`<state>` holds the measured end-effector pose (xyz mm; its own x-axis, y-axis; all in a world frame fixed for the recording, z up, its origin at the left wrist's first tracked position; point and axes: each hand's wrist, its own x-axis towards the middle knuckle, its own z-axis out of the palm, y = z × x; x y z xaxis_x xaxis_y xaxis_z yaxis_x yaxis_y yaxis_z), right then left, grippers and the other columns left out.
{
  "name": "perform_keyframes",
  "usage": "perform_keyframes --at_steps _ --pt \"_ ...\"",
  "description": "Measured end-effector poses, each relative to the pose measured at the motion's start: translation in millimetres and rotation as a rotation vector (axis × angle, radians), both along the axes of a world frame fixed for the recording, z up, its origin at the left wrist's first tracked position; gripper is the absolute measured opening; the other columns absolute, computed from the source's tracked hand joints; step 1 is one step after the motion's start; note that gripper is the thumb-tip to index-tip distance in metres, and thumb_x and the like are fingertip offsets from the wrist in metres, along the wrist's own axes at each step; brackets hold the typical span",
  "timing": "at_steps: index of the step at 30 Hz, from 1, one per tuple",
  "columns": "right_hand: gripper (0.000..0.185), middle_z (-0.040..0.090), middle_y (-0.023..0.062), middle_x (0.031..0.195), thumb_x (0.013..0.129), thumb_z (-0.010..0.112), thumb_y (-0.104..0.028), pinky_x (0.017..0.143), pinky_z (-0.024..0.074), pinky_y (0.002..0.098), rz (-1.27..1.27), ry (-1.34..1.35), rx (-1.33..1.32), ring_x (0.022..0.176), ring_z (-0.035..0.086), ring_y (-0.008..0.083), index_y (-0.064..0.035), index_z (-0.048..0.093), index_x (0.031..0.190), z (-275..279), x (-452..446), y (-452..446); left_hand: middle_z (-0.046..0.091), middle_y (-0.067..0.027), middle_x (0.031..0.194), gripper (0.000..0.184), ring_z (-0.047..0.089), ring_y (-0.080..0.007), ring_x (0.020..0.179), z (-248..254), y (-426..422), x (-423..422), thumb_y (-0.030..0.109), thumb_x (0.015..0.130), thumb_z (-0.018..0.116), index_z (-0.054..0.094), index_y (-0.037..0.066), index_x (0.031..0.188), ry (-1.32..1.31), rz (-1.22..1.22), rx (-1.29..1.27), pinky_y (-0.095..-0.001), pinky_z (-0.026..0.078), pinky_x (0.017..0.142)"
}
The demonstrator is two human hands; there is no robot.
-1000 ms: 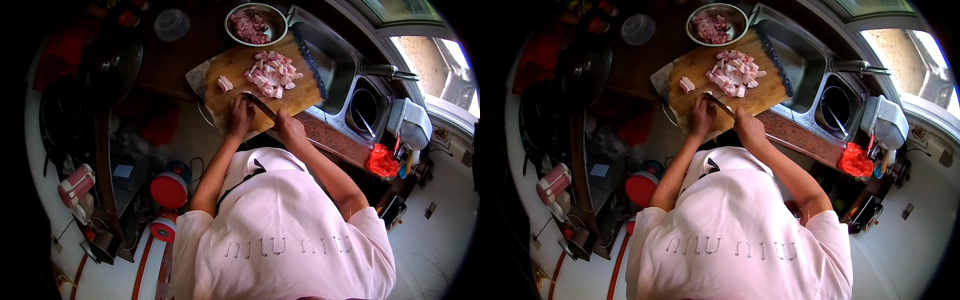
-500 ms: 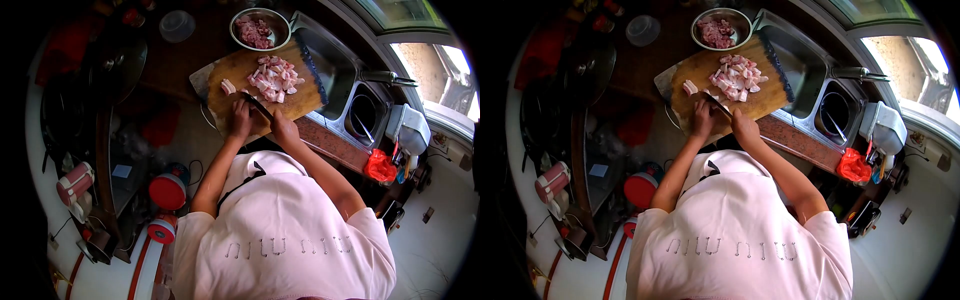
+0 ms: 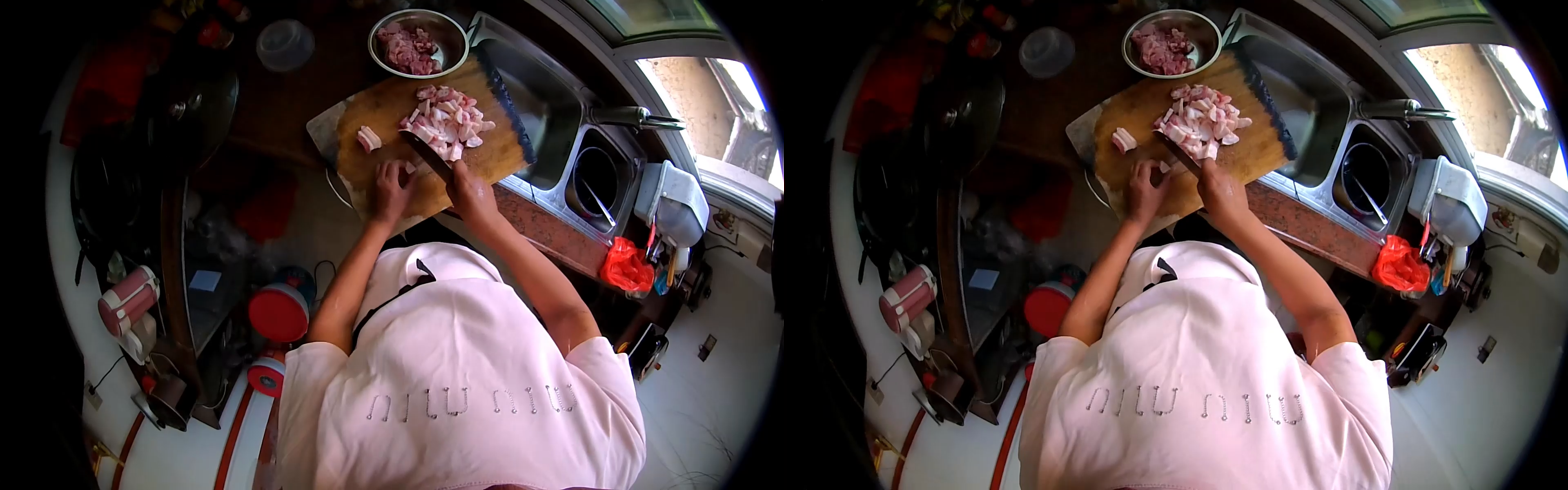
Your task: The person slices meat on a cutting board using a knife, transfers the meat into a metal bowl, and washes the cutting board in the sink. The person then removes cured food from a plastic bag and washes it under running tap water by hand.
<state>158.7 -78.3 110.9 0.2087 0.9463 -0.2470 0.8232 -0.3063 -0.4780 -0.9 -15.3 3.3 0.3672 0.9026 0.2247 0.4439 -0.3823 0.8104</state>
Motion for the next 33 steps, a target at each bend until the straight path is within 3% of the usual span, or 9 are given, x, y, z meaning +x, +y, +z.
perform_keyframes --at_steps 5,9,15,21,25,30,33 --pt "0.017 0.059 0.0231 0.07 0.081 0.054 -0.007 0.058 0.0444 0.0531 0.051 0.019 0.023 0.068 0.058 0.0451 -0.0026 0.041 0.092 20 -3 -20 0.055 -0.0169 0.097 0.028 0.052 -0.0382 0.092 1 -1 0 0.005 0.073 0.064 0.051 0.004 0.097 -0.026 -0.008 0.016 -0.047 0.044 0.081" --pt "0.018 0.058 0.0249 0.073 0.083 0.056 -0.012 0.062 0.0435 0.0536 0.046 0.04 -0.063 0.073 0.057 0.046 -0.0039 0.041 0.09 18 -3 -20 0.054 -0.0179 0.097 0.025 0.052 -0.0391 0.091 -7 1 1 0.004 0.073 0.062 0.051 0.003 0.095 -0.063 -0.004 0.009 -0.047 0.044 0.08" --pt "0.019 0.06 0.0247 0.071 0.081 0.054 -0.009 0.06 0.0458 0.053 0.034 0.024 -0.166 0.069 0.06 0.0447 -0.0017 0.041 0.093 4 -8 5 0.054 -0.0164 0.093 0.019 0.052 -0.0384 0.085 -6 7 2 0.004 0.072 0.062 0.052 0.005 0.088 -0.04 0.007 0.089 -0.0461 0.044 0.076" --pt "0.019 0.061 0.0256 0.073 0.082 0.053 -0.012 0.061 0.0465 0.0544 -0.049 0.026 0.01 0.07 0.06 0.0454 -0.0026 0.042 0.094 -32 -36 40 0.055 -0.0142 0.089 0.019 0.053 -0.0367 0.082 -7 10 0 0.004 0.07 0.063 0.053 0.006 0.085 -0.016 -0.038 0.121 -0.0456 0.045 0.074" --pt "0.019 0.061 0.0257 0.073 0.083 0.053 -0.012 0.064 0.0461 0.0551 -0.051 -0.005 -0.192 0.073 0.061 0.0451 -0.0033 0.041 0.095 -21 -25 1 0.056 -0.0145 0.088 0.021 0.054 -0.0357 0.085 -10 13 2 0.004 0.07 0.065 0.055 0.006 0.087 -0.013 -0.005 0.154 -0.045 0.046 0.075" --pt "0.019 0.062 0.0254 0.074 0.085 0.053 -0.016 0.063 0.0466 0.0546 -0.053 -0.024 -0.182 0.071 0.061 0.0453 -0.0027 0.042 0.093 -17 -30 1 0.054 -0.014 0.088 0.015 0.052 -0.0367 0.081 -6 9 -1 0.003 0.071 0.062 0.056 0.005 0.084 -0.023 0.015 -0.015 -0.0459 0.045 0.072" --pt "0.023 0.06 0.0263 0.072 0.084 0.054 -0.015 0.06 0.0451 0.0551 -0.066 -0.017 -0.103 0.07 0.06 0.0452 -0.0019 0.04 0.096 -30 -39 28 0.053 -0.0144 0.088 0.015 0.052 -0.0365 0.081 0 10 0 0.005 0.071 0.063 0.056 0.005 0.083 -0.015 -0.026 0.079 -0.0461 0.045 0.071"
